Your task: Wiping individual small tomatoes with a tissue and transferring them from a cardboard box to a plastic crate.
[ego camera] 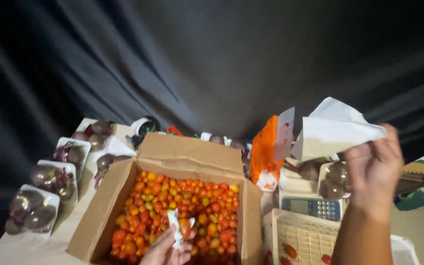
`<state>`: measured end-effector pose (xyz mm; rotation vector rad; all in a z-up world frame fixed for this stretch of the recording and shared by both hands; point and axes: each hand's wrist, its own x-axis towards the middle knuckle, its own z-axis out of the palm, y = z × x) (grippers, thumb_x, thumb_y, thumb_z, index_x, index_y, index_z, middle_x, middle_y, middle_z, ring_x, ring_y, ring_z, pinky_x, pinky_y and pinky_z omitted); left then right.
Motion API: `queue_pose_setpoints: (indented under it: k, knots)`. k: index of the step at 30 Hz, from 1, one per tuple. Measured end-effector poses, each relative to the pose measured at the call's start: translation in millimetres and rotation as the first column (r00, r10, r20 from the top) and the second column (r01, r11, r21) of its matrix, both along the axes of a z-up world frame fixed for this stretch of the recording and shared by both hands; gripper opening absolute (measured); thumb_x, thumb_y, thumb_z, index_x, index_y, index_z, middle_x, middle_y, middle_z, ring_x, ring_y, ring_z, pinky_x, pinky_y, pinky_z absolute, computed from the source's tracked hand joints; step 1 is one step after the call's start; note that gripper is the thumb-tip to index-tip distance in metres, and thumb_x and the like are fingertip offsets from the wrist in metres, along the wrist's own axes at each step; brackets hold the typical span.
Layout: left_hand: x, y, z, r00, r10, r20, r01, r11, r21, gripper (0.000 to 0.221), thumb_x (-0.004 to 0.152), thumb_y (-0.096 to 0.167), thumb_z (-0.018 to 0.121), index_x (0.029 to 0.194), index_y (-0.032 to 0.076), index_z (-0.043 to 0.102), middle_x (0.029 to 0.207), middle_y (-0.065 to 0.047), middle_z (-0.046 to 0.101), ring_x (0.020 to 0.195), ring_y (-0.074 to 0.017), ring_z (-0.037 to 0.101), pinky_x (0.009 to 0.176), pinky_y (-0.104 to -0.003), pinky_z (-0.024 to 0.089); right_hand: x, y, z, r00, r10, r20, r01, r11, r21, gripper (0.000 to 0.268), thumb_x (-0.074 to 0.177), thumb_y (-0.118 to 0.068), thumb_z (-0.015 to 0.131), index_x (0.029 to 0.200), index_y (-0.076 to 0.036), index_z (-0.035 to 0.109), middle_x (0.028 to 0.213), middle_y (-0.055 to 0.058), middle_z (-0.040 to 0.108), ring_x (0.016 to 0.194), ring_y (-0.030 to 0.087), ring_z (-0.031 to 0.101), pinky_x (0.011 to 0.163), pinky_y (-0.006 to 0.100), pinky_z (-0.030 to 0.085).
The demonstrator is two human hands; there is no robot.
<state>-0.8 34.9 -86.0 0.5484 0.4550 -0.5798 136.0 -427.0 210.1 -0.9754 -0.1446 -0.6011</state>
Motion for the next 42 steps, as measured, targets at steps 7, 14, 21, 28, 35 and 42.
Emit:
queue_pose_setpoints:
  k: [7,14,21,28,35,42]
  knots:
    - [33,-31,148,0.981,0.012,0.193,-0.017,1.0,0.025,0.031,0.102,0.021,0.054,0.119,-0.004,0.061,0.11,-0.029,0.073,0.077,-0.0278,0.068,0.068,-0.038,0.059,-86,92,-29,0.875,-0.469,0.12,0.264,0.255,-0.93,0.003,0.103,-0.008,0.054,0.104,-0.008,0.056,0.1,0.006,0.058,0.091,0.022,0.054,0.087,0.035,0.039]
    - [26,-50,162,0.975,0.015,0.224,0.005,0.996,-0.087,0.017,0.1,0.02,0.063,0.111,0.007,0.064,0.098,-0.011,0.073,0.08,-0.0191,0.069,0.063,-0.031,0.058,-112,237,-91,0.981,0.182,-0.074,-0.179,0.672,-0.719,0.013,0.103,-0.019,0.056,0.11,-0.01,0.062,0.123,0.014,0.066,0.122,0.027,0.063,0.105,0.04,0.049]
    - [20,-47,181,0.95,-0.014,0.311,0.029,0.999,-0.044,0.026,0.096,0.008,0.066,0.122,0.005,0.063,0.097,-0.011,0.071,0.081,-0.0165,0.068,0.07,-0.031,0.06,-118,281,-64,0.985,0.129,0.117,0.005,0.65,-0.76,0.016,0.098,-0.005,0.056,0.089,-0.001,0.069,0.116,0.019,0.073,0.107,0.03,0.07,0.098,0.041,0.053]
    - [15,-52,169,0.801,-0.093,0.591,0.05,0.995,0.09,0.032,0.098,0.025,0.068,0.123,0.006,0.061,0.1,-0.006,0.069,0.083,-0.0114,0.065,0.073,-0.031,0.057,-122,260,-117,0.972,-0.022,-0.235,-0.1,0.864,-0.493,0.009,0.092,-0.011,0.073,0.094,-0.003,0.071,0.092,0.007,0.078,0.082,0.013,0.071,0.076,0.026,0.056]
    - [12,-54,172,0.909,0.012,0.416,0.024,0.997,-0.08,0.024,0.098,0.019,0.066,0.113,0.001,0.061,0.097,-0.014,0.069,0.076,-0.0213,0.066,0.076,-0.034,0.058,-119,269,-131,0.95,0.1,-0.297,-0.137,0.985,-0.109,0.017,0.09,0.007,0.065,0.106,0.002,0.068,0.09,0.013,0.075,0.074,0.016,0.068,0.067,0.027,0.055]
    - [18,-48,164,0.86,-0.044,0.508,-0.006,0.995,0.098,0.029,0.099,0.031,0.065,0.115,0.007,0.066,0.092,-0.006,0.07,0.076,-0.0124,0.062,0.067,-0.028,0.052,-125,273,-101,0.983,0.18,0.031,-0.151,0.896,-0.419,0.006,0.096,-0.006,0.064,0.091,-0.006,0.061,0.119,0.028,0.07,0.112,0.033,0.069,0.099,0.041,0.054]
